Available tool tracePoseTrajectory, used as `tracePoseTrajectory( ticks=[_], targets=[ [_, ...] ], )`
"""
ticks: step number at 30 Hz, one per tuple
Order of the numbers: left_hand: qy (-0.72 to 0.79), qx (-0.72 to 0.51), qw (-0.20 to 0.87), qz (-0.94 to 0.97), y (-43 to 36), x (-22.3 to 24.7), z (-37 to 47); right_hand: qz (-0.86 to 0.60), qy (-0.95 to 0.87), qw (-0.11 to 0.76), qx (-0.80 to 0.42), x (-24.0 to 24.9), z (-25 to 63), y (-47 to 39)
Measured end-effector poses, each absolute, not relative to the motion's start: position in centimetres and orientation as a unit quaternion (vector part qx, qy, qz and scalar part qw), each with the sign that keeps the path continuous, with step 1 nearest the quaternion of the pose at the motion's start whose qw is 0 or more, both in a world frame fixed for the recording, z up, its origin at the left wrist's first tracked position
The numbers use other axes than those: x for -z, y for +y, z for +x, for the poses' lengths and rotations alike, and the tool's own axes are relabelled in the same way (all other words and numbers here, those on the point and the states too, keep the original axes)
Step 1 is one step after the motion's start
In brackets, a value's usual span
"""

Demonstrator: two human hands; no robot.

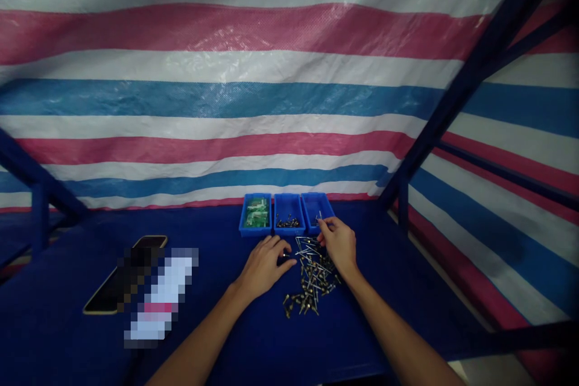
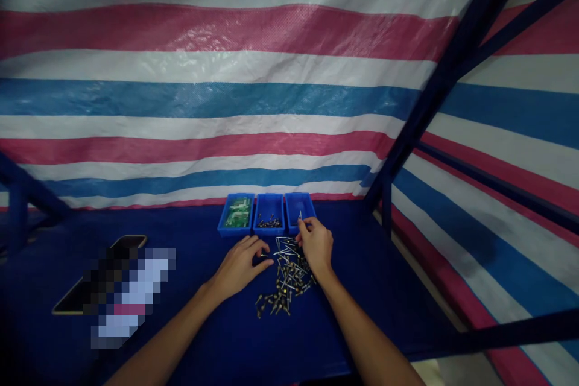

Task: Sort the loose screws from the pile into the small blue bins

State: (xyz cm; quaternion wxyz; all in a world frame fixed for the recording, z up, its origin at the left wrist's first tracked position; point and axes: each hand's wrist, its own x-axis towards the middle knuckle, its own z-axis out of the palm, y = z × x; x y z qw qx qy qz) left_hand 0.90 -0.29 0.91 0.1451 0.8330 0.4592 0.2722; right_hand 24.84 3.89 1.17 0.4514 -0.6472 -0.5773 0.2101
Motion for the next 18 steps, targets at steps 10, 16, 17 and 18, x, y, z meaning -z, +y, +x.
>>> tracePoseTrajectory(
  ticks=[10, 16, 17, 18],
  targets=[
    [0.463, -0.289, 0.152, 0.824, -0.19, -1.1, 0.84, -0.651, -0.592, 0.435, -0.19, -1.0, 24.98, 3.97],
    [0.46, -0.303, 0.153, 0.82, -0.1, -0.65, 0.8, -0.64, -0.592, 0.45, -0.194, -1.55, 24.59, 3.59],
    [0.461, -0.306, 0.152, 0.819, -0.08, -0.6, 0.81, -0.628, -0.6, 0.456, -0.193, -1.72, 24.45, 3.43],
    [0.462, -0.307, 0.151, 0.818, -0.06, -0.57, 0.82, -0.613, -0.612, 0.462, -0.189, -1.89, 24.29, 3.24]
  ],
)
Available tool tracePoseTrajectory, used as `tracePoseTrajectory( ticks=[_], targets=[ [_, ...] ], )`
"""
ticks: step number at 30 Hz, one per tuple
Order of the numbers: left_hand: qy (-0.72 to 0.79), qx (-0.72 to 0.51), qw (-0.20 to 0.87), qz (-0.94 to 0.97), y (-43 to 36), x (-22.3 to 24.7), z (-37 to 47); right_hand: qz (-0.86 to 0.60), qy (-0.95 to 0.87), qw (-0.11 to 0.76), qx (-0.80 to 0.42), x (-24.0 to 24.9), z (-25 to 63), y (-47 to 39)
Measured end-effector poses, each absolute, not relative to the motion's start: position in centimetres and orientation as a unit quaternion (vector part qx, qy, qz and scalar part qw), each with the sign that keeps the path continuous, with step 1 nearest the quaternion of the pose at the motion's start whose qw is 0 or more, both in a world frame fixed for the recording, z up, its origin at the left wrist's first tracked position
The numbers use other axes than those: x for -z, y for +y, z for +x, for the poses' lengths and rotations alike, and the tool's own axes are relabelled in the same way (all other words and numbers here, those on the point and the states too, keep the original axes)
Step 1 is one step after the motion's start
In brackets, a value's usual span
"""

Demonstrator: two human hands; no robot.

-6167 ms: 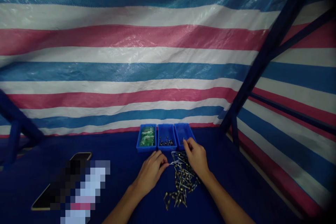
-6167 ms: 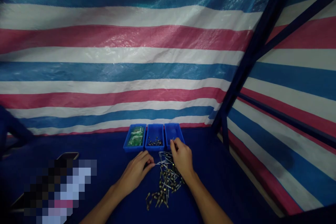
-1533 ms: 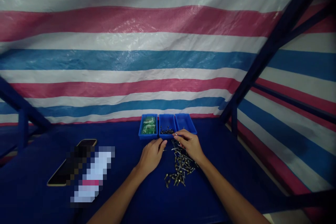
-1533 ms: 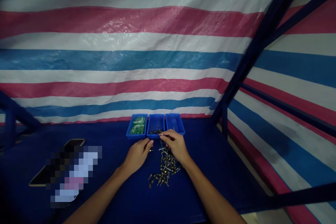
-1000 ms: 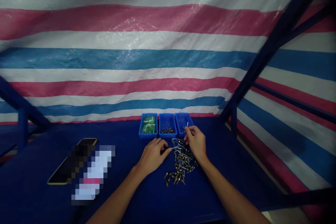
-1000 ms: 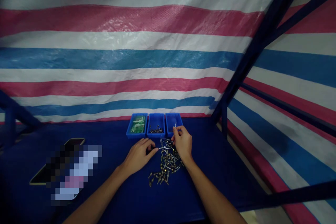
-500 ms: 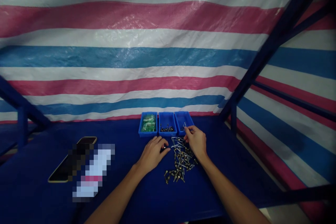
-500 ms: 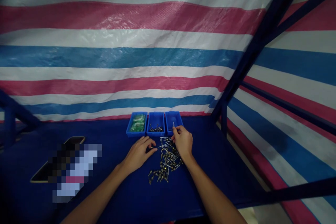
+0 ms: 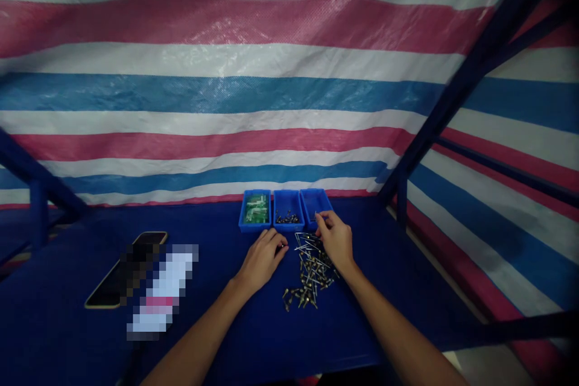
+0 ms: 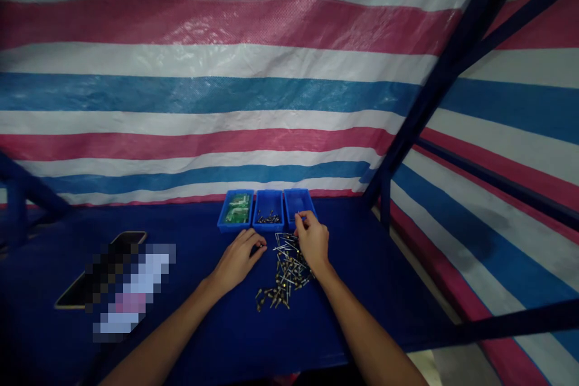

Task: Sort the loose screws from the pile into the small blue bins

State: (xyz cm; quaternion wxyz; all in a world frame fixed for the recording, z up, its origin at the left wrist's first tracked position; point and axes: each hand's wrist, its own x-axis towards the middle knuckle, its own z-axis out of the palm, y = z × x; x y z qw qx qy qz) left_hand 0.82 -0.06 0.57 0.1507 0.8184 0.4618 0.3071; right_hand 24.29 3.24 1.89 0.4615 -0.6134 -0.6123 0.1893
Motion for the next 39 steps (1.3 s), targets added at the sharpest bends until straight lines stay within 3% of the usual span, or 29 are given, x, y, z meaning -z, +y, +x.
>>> tracePoseTrajectory(
  ticks=[12, 39],
  targets=[
    [0.478, -0.361, 0.152, 0.786, 0.0, -1.0, 0.8, -0.426, -0.776, 0.398, -0.241, -1.4, 22.7, 2.1],
    [0.399, -0.402, 0.167, 0.807, -0.3, -1.4, 1.0, -0.378, -0.794, 0.371, -0.3, -1.9, 22.4, 1.7]
  ],
)
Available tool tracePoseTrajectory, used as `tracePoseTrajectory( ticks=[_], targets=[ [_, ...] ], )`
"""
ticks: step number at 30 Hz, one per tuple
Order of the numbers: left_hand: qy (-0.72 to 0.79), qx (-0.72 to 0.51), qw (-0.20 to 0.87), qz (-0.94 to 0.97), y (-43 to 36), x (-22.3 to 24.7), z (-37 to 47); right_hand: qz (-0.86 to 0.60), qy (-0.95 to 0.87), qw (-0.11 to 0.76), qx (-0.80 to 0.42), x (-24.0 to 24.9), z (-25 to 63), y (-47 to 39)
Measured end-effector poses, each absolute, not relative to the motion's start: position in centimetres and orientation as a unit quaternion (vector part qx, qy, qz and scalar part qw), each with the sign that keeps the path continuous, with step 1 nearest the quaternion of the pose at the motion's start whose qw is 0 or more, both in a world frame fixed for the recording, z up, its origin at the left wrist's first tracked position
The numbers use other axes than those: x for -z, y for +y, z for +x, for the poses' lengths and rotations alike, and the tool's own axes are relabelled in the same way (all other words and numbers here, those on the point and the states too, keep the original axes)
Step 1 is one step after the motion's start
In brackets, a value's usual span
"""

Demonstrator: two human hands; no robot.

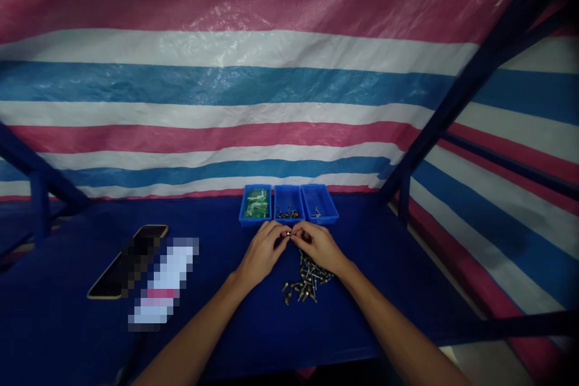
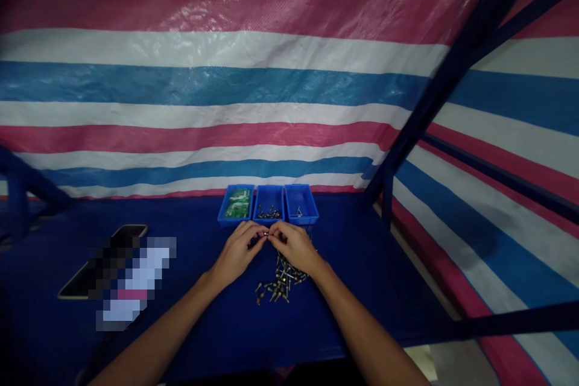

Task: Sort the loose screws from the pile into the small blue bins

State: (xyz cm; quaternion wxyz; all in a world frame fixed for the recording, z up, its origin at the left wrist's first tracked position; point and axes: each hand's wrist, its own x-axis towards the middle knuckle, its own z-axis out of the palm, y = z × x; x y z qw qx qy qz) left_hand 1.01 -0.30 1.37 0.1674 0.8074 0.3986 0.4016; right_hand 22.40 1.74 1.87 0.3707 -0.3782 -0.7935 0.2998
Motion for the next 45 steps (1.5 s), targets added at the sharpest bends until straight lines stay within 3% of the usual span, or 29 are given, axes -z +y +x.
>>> tracePoseTrajectory(
  ticks=[8, 16, 45],
  targets=[
    [0.44, -0.41, 0.145, 0.786, -0.2, -1.1, 1.2, -0.374, -0.747, 0.433, -0.338, -2.2, 22.3, 1.9],
    [0.476, -0.385, 0.13, 0.78, -0.1, -0.8, 1.1, -0.356, -0.598, 0.502, -0.514, -1.6, 22.4, 3.1],
    [0.475, -0.329, 0.119, 0.808, -0.1, -0.7, 1.1, -0.313, -0.454, 0.501, -0.668, -2.2, 22.7, 3.1]
  ],
)
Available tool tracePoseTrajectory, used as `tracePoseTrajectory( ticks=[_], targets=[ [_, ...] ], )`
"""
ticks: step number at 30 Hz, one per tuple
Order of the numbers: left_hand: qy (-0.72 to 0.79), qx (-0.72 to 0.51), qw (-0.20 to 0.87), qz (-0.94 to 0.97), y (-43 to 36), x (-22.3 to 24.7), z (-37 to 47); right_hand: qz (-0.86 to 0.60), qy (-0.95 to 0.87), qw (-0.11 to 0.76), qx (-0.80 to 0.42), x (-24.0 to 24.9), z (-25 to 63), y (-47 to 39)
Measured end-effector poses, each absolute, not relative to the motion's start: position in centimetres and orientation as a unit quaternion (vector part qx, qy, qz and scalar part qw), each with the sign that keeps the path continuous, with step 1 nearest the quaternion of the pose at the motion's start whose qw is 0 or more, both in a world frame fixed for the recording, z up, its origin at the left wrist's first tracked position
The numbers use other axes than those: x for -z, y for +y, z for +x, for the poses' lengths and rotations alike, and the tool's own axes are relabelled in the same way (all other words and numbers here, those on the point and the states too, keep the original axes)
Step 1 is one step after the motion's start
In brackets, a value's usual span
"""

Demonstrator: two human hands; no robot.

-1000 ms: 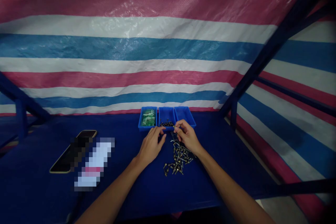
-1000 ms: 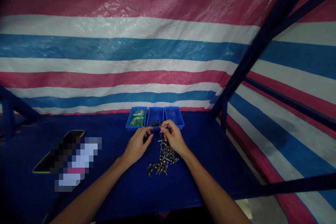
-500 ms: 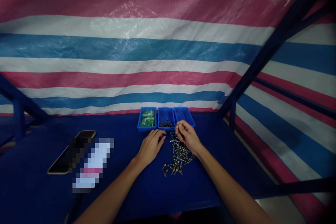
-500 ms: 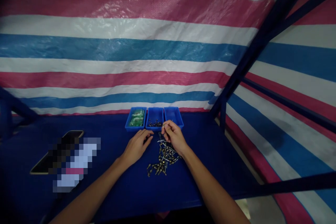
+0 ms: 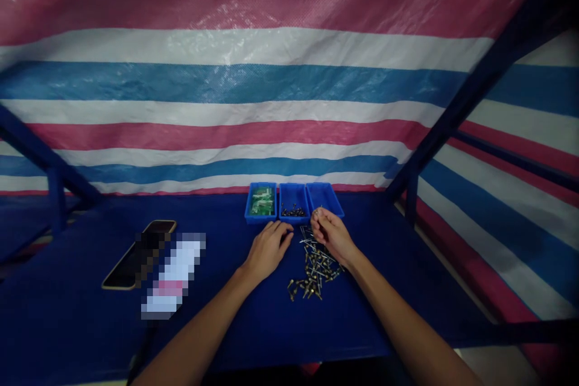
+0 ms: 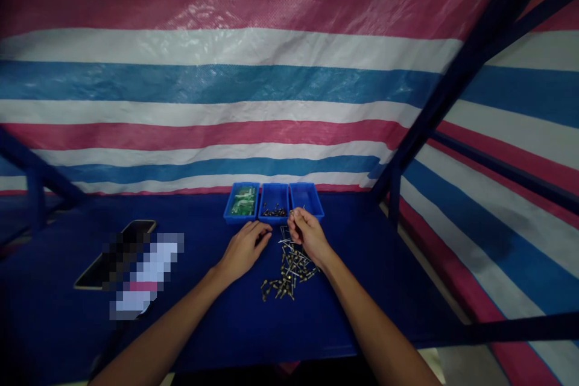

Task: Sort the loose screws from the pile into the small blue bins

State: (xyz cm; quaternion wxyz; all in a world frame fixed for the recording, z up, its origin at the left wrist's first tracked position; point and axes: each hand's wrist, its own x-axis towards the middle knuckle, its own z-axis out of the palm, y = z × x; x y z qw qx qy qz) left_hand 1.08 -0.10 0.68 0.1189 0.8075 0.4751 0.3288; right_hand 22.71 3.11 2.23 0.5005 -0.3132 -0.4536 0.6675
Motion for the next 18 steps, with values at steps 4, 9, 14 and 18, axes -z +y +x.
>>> tracePoseTrajectory(
  ticks=[4, 9, 14, 18],
  targets=[
    [0.476, -0.324, 0.122, 0.808, -0.18, -0.74, 1.04, -0.312, -0.464, 0.512, -0.652, -2.4, 22.78, 3.09],
    [0.482, -0.319, 0.123, 0.807, -0.17, -0.82, 1.09, -0.312, -0.472, 0.51, -0.647, -2.42, 22.83, 3.12],
    [0.482, -0.318, 0.121, 0.808, -0.24, -0.93, 1.13, -0.316, -0.466, 0.508, -0.652, -2.62, 22.84, 2.95],
    [0.483, -0.316, 0.116, 0.808, -0.26, -0.93, 1.17, -0.309, -0.454, 0.511, -0.662, -2.68, 22.87, 2.94]
  ],
)
